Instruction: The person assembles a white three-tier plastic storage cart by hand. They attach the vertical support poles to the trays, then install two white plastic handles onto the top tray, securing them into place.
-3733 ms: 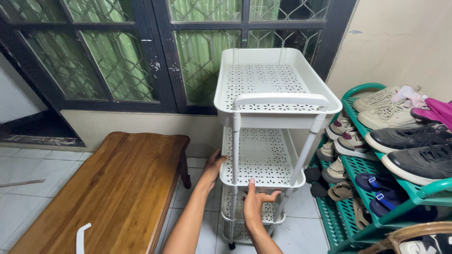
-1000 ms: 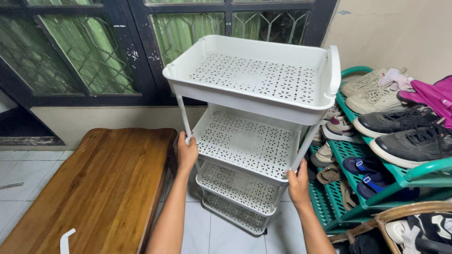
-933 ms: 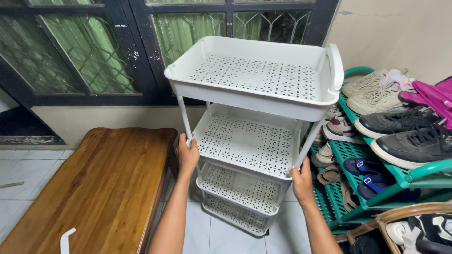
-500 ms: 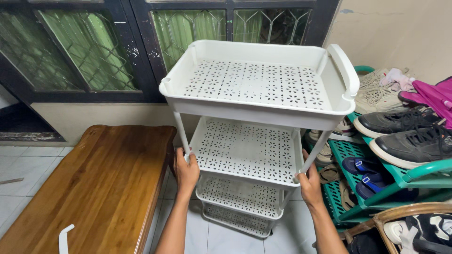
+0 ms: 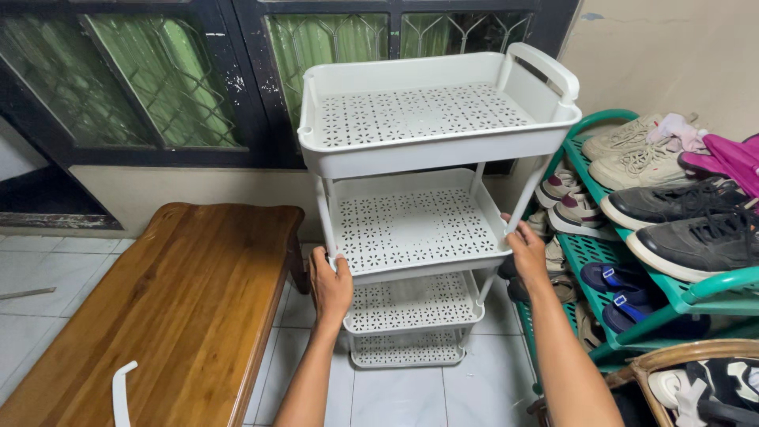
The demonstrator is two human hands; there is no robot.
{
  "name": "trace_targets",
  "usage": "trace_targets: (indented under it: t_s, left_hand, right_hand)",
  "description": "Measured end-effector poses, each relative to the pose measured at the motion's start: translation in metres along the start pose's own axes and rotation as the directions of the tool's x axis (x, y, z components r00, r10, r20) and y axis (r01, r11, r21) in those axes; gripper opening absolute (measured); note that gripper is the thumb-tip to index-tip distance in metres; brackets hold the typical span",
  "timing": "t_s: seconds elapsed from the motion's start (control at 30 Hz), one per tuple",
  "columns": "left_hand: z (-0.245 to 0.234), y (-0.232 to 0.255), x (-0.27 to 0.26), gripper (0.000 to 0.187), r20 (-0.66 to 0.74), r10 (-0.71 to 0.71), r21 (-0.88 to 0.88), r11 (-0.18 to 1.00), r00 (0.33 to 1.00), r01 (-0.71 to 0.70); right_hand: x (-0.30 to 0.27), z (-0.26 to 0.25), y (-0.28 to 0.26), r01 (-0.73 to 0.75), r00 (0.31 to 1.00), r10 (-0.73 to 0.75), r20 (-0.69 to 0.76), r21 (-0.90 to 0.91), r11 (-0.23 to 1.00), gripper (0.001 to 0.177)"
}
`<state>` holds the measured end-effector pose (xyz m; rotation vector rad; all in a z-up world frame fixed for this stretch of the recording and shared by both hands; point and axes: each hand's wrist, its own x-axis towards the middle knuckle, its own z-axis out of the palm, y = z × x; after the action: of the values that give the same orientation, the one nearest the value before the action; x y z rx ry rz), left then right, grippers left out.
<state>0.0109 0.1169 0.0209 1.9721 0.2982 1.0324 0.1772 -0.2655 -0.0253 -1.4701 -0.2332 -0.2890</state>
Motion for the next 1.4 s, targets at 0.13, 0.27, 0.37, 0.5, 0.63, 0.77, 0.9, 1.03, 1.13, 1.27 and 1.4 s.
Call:
trace_targets:
  t_s: [0.13, 0.27, 0.37, 0.5, 0.63, 0.77, 0.9, 1.03, 1.13, 1.27, 1.4]
  left_hand:
    - [-0.005, 0.011, -0.013, 0.027, 0.045, 0.040, -0.026, 0.999, 0.998, -0.039]
    - [-0.004, 0.007, -0.022, 0.030, 0.121, 0.019, -0.020, 1.000, 0.993, -0.017]
    - [-0.003, -0.023, -0.018, 0.038, 0.191, 0.048, -0.127, 0.992, 0.980, -0.024]
    - [-0.004, -0.069, 0.022, 0.045, 0.152, -0.003, -0.475, 0.877, 0.988, 0.075]
    - [0.008, -0.080, 0.077, 0.058, 0.274, -0.248, -0.320, 0.888, 0.929, 0.331]
    - [0.022, -0.069, 0.104, 0.080, 0.493, -0.487, -0.144, 0.771, 0.721, 0.620]
    - [0.030, -0.068, 0.102, 0.096, 0.526, -0.324, -0.150, 0.875, 0.787, 0.460]
    - [0.032, -0.067, 0.090, 0.109, 0.505, -0.161, -0.139, 0.954, 0.848, 0.264]
    - [0.026, -0.054, 0.075, 0.109, 0.523, -0.097, -0.226, 0.942, 0.847, 0.248]
    - [0.016, -0.027, 0.052, 0.115, 0.441, -0.079, -0.176, 0.969, 0.894, 0.173]
    - [0.011, -0.006, 0.030, 0.119, 0.349, -0.020, 0.135, 0.990, 0.937, -0.029]
  right_hand:
    - [0.016, -0.009, 0.007, -0.076, 0.995, 0.068, -0.074, -0.105, 0.992, 0.040]
    - [0.021, -0.017, -0.001, -0.112, 0.988, 0.090, -0.126, -0.178, 0.978, 0.043]
    - [0.006, -0.013, -0.010, -0.048, 0.981, 0.006, -0.194, -0.213, 0.976, 0.063]
    - [-0.054, 0.023, -0.019, 0.017, 0.850, -0.212, -0.482, -0.378, 0.926, 0.085]
    - [-0.134, 0.094, -0.029, -0.082, 0.857, 0.003, -0.515, -0.131, 0.988, 0.096]
    - [-0.171, 0.164, -0.055, -0.275, 0.926, 0.287, -0.246, 0.081, 0.958, 0.113]
    - [-0.162, 0.186, -0.070, -0.330, 0.927, 0.340, -0.157, 0.090, 0.940, 0.119]
    - [-0.137, 0.180, -0.049, -0.175, 0.960, 0.165, -0.226, -0.025, 0.984, 0.119]
    - [-0.121, 0.163, -0.031, 0.009, 0.975, -0.020, -0.223, -0.049, 0.999, 0.109]
    - [-0.096, 0.134, -0.026, -0.077, 0.981, 0.074, -0.181, -0.013, 0.997, 0.098]
    - [-0.068, 0.111, -0.030, -0.103, 0.994, 0.106, -0.039, 0.077, 0.992, 0.086]
